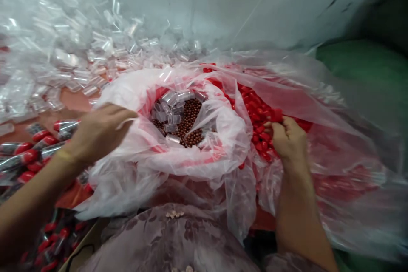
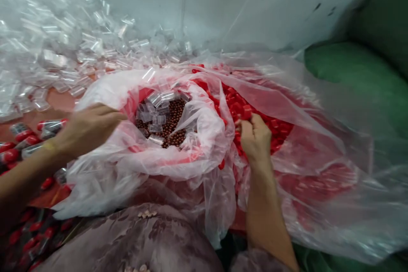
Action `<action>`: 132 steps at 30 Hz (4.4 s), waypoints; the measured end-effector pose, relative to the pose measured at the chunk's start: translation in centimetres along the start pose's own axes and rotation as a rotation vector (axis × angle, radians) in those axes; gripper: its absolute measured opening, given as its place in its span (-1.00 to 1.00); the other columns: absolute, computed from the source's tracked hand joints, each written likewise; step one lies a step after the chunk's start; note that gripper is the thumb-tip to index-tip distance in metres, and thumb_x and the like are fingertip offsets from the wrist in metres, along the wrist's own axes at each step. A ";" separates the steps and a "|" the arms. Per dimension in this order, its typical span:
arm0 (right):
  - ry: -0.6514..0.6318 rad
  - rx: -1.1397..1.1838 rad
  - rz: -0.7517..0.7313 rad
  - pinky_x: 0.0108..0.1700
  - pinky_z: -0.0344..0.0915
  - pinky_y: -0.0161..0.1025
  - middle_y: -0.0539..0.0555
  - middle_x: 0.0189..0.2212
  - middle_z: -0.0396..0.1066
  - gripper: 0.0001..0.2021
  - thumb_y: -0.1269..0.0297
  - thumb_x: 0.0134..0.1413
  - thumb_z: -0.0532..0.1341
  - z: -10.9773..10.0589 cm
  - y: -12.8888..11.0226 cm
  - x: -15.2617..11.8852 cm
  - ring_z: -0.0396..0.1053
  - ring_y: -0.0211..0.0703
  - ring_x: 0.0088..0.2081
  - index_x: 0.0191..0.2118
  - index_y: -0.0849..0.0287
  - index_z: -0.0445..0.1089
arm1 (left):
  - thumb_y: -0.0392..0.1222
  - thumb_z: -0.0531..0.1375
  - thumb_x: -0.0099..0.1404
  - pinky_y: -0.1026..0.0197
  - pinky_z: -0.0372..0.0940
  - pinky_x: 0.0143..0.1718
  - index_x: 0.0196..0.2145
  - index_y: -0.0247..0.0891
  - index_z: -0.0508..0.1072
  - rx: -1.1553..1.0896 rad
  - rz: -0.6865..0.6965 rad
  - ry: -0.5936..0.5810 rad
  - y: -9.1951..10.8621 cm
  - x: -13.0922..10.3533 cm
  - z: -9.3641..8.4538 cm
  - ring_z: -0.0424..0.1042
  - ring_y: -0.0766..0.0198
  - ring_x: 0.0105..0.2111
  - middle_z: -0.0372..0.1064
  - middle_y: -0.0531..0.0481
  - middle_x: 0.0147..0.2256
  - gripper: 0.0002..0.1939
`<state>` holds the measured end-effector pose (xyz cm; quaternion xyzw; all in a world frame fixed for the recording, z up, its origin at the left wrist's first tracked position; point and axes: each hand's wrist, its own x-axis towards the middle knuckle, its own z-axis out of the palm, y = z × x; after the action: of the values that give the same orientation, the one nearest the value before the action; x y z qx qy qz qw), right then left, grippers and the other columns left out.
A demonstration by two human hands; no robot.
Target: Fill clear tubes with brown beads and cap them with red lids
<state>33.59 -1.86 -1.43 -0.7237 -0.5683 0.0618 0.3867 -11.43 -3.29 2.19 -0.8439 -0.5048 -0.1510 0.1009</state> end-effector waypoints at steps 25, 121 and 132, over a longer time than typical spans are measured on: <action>-0.655 0.524 -0.025 -0.40 0.16 -0.31 -0.04 -0.53 0.34 -0.65 0.06 -0.11 0.23 11.8 -9.2 -0.9 0.23 -0.29 -0.48 -0.32 0.29 0.45 | -0.10 0.17 0.12 0.36 0.14 -0.48 -0.35 -0.31 0.40 -0.796 -0.153 -0.493 6.4 12.0 9.9 0.30 0.38 -0.49 0.38 0.04 -0.48 -0.79; -0.360 0.498 -0.460 -0.07 0.37 -0.14 0.09 -0.11 0.49 -0.60 0.23 0.18 0.08 10.9 -9.5 -3.0 0.45 -0.16 -0.16 0.13 0.08 0.32 | -0.17 0.19 0.07 0.24 0.20 -0.34 -0.35 -0.33 0.31 -0.949 -0.105 -0.155 9.2 11.0 9.1 0.25 0.31 -0.43 0.31 0.05 -0.42 -0.80; -0.184 0.662 -0.110 -0.52 0.18 -0.30 -0.06 -0.71 0.23 -0.49 -0.10 0.18 -0.04 10.7 -10.2 -3.0 0.19 -0.30 -0.64 -0.30 0.21 0.49 | -0.08 0.15 0.04 0.27 0.11 -0.49 -0.37 -0.29 0.43 -0.504 0.089 -0.276 9.5 11.0 8.0 0.41 0.21 -0.45 0.43 -0.04 -0.48 -0.75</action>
<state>18.95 1.31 -3.44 -0.5188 -0.5881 0.2869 0.5501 3.07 3.83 -1.57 -0.8762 -0.4229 -0.1511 -0.1749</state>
